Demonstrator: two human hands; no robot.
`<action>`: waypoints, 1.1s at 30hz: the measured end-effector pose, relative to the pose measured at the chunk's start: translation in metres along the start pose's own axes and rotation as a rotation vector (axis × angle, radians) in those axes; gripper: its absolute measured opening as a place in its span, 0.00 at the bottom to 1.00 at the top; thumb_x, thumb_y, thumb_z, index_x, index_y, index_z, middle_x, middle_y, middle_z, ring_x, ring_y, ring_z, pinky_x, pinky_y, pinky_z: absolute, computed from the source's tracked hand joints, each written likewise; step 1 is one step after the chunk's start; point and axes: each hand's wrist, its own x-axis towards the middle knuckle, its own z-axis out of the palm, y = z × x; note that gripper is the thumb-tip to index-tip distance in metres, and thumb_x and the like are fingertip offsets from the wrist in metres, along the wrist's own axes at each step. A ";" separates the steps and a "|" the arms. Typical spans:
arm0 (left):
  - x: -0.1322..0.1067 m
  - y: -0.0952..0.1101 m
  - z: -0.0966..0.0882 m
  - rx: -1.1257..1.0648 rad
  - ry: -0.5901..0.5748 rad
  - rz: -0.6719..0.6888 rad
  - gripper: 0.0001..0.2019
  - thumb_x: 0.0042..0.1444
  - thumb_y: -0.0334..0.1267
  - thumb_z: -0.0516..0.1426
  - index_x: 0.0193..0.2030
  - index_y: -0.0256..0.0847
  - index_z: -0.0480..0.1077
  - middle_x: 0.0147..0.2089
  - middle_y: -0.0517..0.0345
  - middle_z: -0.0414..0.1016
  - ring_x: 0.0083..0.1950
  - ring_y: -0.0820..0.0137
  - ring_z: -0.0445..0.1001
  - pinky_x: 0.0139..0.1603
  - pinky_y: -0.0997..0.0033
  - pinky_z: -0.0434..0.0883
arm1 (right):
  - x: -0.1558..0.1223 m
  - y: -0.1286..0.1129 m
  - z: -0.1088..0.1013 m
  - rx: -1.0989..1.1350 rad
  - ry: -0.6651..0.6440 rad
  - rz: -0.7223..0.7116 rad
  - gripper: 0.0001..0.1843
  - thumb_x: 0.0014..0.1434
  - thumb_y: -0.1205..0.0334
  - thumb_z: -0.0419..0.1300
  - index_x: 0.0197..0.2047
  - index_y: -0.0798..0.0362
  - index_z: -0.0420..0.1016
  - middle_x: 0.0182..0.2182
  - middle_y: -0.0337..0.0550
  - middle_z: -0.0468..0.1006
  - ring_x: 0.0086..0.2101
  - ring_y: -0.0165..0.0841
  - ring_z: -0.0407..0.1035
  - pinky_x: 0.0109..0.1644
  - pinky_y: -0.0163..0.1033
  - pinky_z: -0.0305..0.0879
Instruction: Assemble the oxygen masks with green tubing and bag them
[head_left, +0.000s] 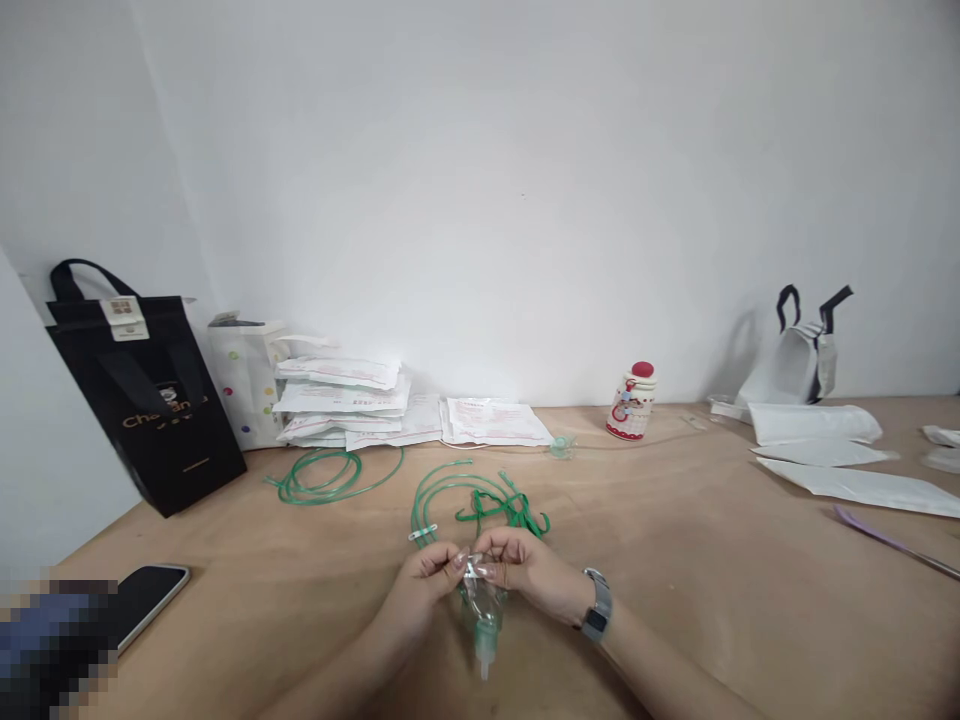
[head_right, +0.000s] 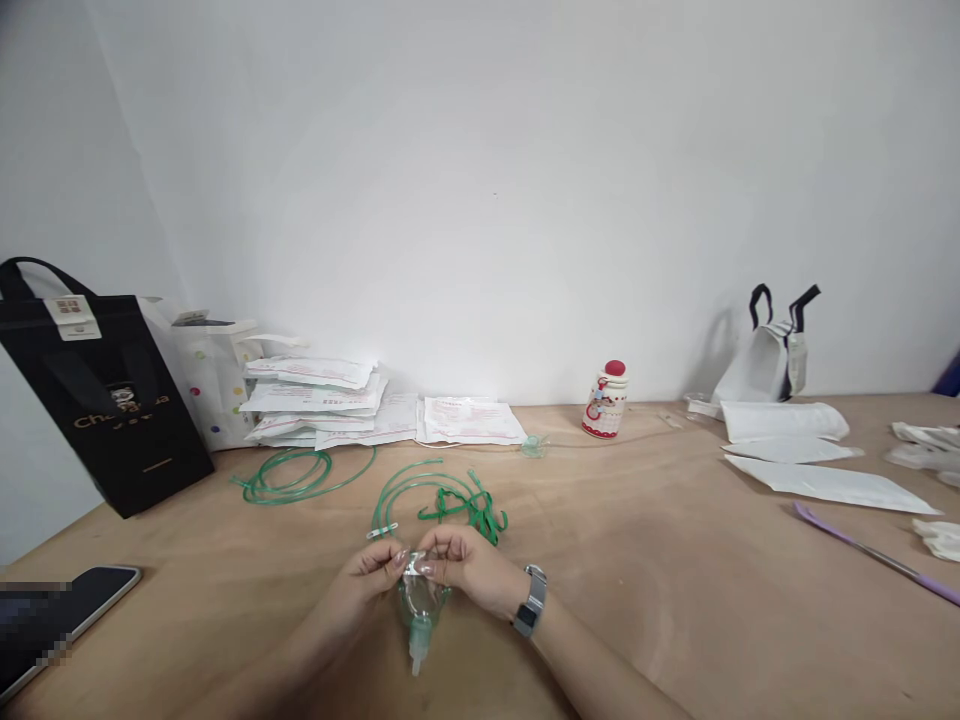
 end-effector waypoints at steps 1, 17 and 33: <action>0.001 -0.003 0.000 -0.007 0.005 -0.003 0.19 0.38 0.53 0.59 0.18 0.38 0.63 0.20 0.64 0.60 0.27 0.73 0.58 0.30 0.74 0.55 | 0.001 0.000 0.001 -0.001 0.019 -0.014 0.16 0.41 0.56 0.66 0.28 0.58 0.68 0.23 0.36 0.71 0.22 0.23 0.61 0.28 0.31 0.54; 0.001 0.002 -0.004 -0.026 -0.052 0.000 0.19 0.38 0.52 0.61 0.18 0.37 0.63 0.19 0.63 0.61 0.24 0.74 0.59 0.28 0.73 0.56 | -0.001 0.000 0.006 0.009 -0.047 0.020 0.17 0.43 0.55 0.65 0.26 0.57 0.64 0.20 0.33 0.68 0.21 0.22 0.60 0.27 0.30 0.54; 0.000 0.004 0.001 0.087 0.050 0.062 0.19 0.42 0.54 0.57 0.20 0.38 0.63 0.20 0.65 0.58 0.24 0.75 0.55 0.26 0.74 0.53 | 0.000 -0.003 0.007 -0.054 0.100 -0.037 0.18 0.38 0.55 0.67 0.23 0.55 0.62 0.20 0.32 0.69 0.22 0.23 0.60 0.26 0.31 0.53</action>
